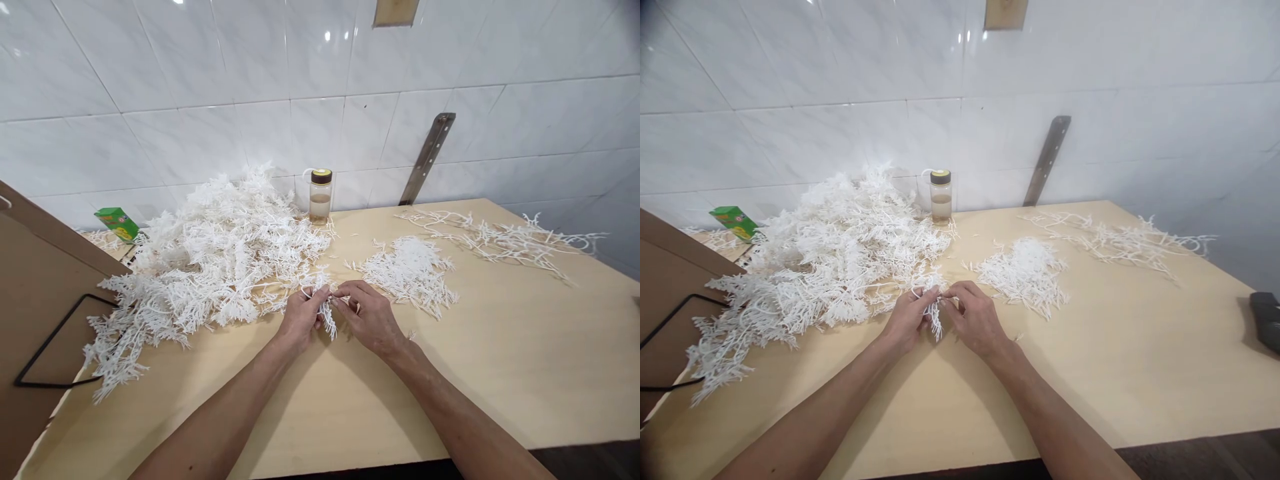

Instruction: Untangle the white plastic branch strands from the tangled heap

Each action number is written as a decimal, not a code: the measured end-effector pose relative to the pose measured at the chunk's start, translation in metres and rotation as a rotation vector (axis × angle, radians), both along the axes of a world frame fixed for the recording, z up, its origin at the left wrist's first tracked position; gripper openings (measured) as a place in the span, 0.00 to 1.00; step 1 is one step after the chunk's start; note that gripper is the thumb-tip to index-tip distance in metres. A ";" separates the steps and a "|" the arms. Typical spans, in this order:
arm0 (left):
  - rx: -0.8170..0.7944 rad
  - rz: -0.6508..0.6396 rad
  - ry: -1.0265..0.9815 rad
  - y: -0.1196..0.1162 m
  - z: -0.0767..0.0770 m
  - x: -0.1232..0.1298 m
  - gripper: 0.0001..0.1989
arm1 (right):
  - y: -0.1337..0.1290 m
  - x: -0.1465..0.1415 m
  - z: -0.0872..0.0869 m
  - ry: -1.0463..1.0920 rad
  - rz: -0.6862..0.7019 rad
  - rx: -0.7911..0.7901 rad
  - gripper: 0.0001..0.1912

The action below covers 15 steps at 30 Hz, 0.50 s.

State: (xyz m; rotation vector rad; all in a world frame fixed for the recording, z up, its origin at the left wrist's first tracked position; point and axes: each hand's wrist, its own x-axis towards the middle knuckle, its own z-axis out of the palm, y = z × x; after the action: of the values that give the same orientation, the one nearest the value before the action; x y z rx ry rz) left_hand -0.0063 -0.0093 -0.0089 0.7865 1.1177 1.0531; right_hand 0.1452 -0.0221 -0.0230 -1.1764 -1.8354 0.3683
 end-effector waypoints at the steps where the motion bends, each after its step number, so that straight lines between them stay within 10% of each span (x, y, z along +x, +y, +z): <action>1: -0.003 0.012 -0.003 0.000 0.000 0.000 0.22 | 0.000 0.000 -0.001 -0.007 -0.005 0.001 0.06; 15: 0.014 0.004 0.018 0.000 0.001 0.000 0.23 | -0.003 -0.002 0.002 0.001 -0.038 0.118 0.04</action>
State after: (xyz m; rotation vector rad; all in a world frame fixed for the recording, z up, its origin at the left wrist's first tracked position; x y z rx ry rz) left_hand -0.0060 -0.0090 -0.0080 0.8062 1.1289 1.0602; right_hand 0.1428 -0.0251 -0.0215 -1.1280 -1.8057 0.2362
